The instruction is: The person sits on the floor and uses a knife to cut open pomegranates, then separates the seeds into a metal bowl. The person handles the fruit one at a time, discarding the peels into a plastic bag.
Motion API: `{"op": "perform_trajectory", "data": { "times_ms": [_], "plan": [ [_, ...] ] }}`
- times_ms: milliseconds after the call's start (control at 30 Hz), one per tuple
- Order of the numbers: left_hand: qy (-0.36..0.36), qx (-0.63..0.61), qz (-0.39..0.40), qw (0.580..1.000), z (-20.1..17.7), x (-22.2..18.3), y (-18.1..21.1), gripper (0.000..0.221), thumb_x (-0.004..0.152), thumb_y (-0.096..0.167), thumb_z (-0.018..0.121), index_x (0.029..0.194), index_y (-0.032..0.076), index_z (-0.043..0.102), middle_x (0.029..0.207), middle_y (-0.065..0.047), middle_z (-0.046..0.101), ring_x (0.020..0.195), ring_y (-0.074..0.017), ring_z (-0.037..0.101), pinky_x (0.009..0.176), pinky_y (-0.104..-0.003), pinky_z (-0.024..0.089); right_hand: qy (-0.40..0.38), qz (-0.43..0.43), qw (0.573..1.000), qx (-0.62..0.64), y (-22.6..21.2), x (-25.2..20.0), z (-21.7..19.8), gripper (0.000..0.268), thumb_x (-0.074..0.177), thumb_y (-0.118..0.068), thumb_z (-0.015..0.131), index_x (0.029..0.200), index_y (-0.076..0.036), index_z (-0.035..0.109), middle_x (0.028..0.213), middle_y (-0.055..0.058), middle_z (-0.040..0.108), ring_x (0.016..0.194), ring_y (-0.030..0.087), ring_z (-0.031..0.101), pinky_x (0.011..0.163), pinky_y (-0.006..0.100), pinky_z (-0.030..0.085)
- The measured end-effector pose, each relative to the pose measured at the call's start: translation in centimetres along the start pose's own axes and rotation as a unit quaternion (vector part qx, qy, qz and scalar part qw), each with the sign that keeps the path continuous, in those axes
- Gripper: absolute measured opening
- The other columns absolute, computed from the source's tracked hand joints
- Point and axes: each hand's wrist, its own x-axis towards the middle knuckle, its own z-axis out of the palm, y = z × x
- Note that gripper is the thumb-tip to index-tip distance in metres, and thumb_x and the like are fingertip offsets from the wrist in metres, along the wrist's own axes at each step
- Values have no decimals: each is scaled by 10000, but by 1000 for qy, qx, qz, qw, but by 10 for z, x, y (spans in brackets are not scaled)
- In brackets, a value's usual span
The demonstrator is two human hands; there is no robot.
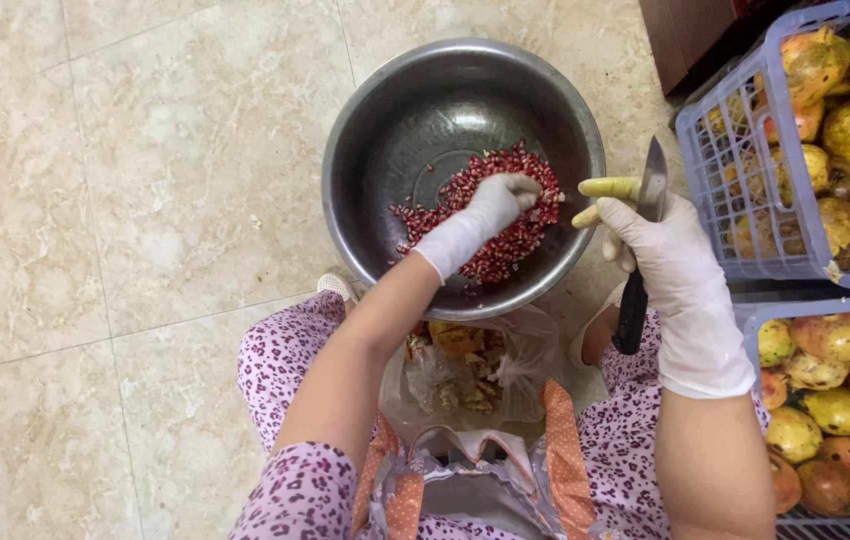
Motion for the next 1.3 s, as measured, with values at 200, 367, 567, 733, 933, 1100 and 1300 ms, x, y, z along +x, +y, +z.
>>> {"op": "perform_trajectory", "data": {
  "times_ms": [200, 367, 567, 733, 933, 1100, 1300],
  "plan": [
    [-83, 357, 15, 930, -9, 11, -9, 212, 1012, 138, 622, 1157, 49, 748, 1207, -146, 750, 1048, -215, 724, 969, -312, 557, 2, -6, 1000, 5, -5, -3, 2, 318, 981, -209, 668, 1251, -42, 700, 948, 75, 767, 581, 28, 541, 477, 171, 384],
    [44, 29, -14, 999, -6, 9, -4, 285, 818, 99, 806, 1099, 91, 752, 1090, -87, 747, 939, -149, 709, 900, -269, 552, 11, 9, 1000, 15, -4, -4, 3, 318, 975, -212, 670, 1240, -40, 703, 934, 73, 763, 559, 32, 536, 470, 171, 377],
    [76, -69, 29, 994, 19, 22, -2, 108, 852, 72, 775, 959, 55, 769, 872, -75, 793, 786, -157, 753, 741, -291, 611, 23, -8, 1000, 12, -5, -2, -4, 309, 980, -210, 676, 1230, -32, 707, 929, 75, 763, 554, 34, 532, 466, 177, 373],
    [7, -230, -34, 973, -7, 15, -2, 85, 891, 72, 751, 971, 45, 741, 873, -70, 789, 674, -108, 663, 595, -273, 527, 31, -12, 999, 12, -5, -4, -6, 314, 979, -214, 678, 1233, -32, 703, 929, 76, 762, 553, 34, 524, 463, 179, 369],
    [-52, -288, -27, 956, -32, -18, 13, 218, 868, 37, 709, 1076, 97, 726, 868, -13, 768, 648, -70, 629, 588, -230, 501, 19, -10, 1000, 18, -7, -6, -4, 298, 986, -203, 666, 1234, -45, 707, 935, 73, 764, 563, 35, 534, 476, 176, 377],
    [-10, -218, -87, 972, -36, -22, 7, 294, 861, 2, 746, 1139, 47, 666, 862, -10, 717, 619, -90, 608, 583, -256, 518, 14, -12, 1000, 13, -7, -8, -3, 303, 982, -199, 661, 1238, -43, 709, 941, 76, 769, 577, 36, 543, 487, 174, 382],
    [-19, -205, -65, 976, -34, -19, -13, 245, 869, -31, 646, 1045, 62, 788, 852, -1, 739, 621, -70, 606, 571, -243, 483, 9, -19, 1000, 12, -4, -8, -5, 309, 986, -213, 661, 1240, -42, 702, 941, 74, 769, 570, 33, 541, 471, 176, 380]
  ]
}}
